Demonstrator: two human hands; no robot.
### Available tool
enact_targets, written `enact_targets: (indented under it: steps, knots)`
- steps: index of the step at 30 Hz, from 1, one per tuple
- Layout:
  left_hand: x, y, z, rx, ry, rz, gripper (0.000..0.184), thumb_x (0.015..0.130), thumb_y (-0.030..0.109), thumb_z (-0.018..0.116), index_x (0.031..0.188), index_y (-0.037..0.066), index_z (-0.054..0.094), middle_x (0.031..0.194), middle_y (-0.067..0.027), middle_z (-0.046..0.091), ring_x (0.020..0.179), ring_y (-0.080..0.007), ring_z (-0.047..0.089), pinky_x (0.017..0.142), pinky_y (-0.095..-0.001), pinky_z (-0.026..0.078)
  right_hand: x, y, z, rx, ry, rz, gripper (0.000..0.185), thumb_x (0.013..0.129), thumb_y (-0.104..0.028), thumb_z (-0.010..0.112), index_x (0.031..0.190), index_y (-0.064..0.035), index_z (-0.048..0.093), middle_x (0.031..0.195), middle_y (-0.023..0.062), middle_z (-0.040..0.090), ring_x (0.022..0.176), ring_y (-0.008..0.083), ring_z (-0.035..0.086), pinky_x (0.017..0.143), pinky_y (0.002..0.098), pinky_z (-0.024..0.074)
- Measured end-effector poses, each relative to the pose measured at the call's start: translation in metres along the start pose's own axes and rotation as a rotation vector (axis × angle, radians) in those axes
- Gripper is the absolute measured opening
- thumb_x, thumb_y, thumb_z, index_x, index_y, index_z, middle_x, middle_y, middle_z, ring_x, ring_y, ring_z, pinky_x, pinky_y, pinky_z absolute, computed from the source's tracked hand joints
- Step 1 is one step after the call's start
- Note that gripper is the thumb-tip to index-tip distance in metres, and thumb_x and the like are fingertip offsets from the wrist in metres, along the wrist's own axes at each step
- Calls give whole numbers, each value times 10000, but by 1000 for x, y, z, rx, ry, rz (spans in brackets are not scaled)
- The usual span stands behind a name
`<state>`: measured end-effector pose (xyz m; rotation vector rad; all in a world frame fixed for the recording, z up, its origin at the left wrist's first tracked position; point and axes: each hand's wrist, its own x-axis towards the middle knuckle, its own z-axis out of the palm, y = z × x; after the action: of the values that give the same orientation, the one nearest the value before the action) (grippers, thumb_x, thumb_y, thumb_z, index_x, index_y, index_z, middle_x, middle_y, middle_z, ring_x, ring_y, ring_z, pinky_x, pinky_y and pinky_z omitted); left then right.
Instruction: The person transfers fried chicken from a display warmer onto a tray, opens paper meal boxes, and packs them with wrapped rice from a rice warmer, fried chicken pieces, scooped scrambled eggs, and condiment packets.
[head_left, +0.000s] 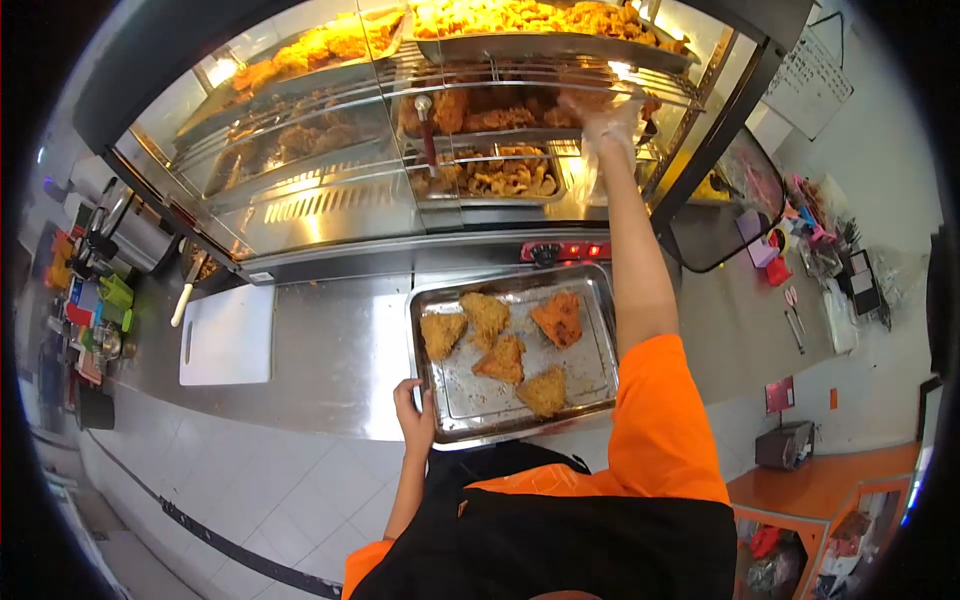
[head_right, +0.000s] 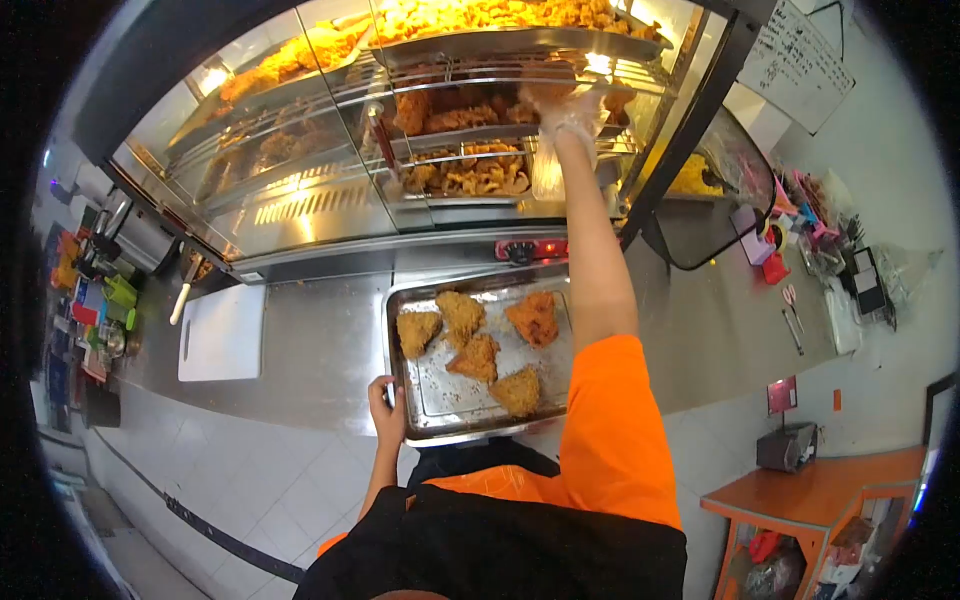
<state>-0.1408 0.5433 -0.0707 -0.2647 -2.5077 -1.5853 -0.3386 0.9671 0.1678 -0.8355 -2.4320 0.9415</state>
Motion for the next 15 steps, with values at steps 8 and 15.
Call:
enact_targets:
  steps: [8,15]
  knots:
    - [1,-1,0,-55,-25,-44,204,731,20,540,927,-1,483,935,-126,470,912,-247,454,827,-313,344,-147,76,-11,834,186,-143,537,679,-74,661,1157,-56,416,1025,85,529,864,186,544,706,273,469]
    - [3,-6,3,-107,-44,-26,225,722,37,563,931,3,485,937,-135,476,928,-259,457,841,-324,343,-291,209,87,681,138,286,642,676,-335,662,1153,4,397,1099,162,490,951,269,516,809,354,424]
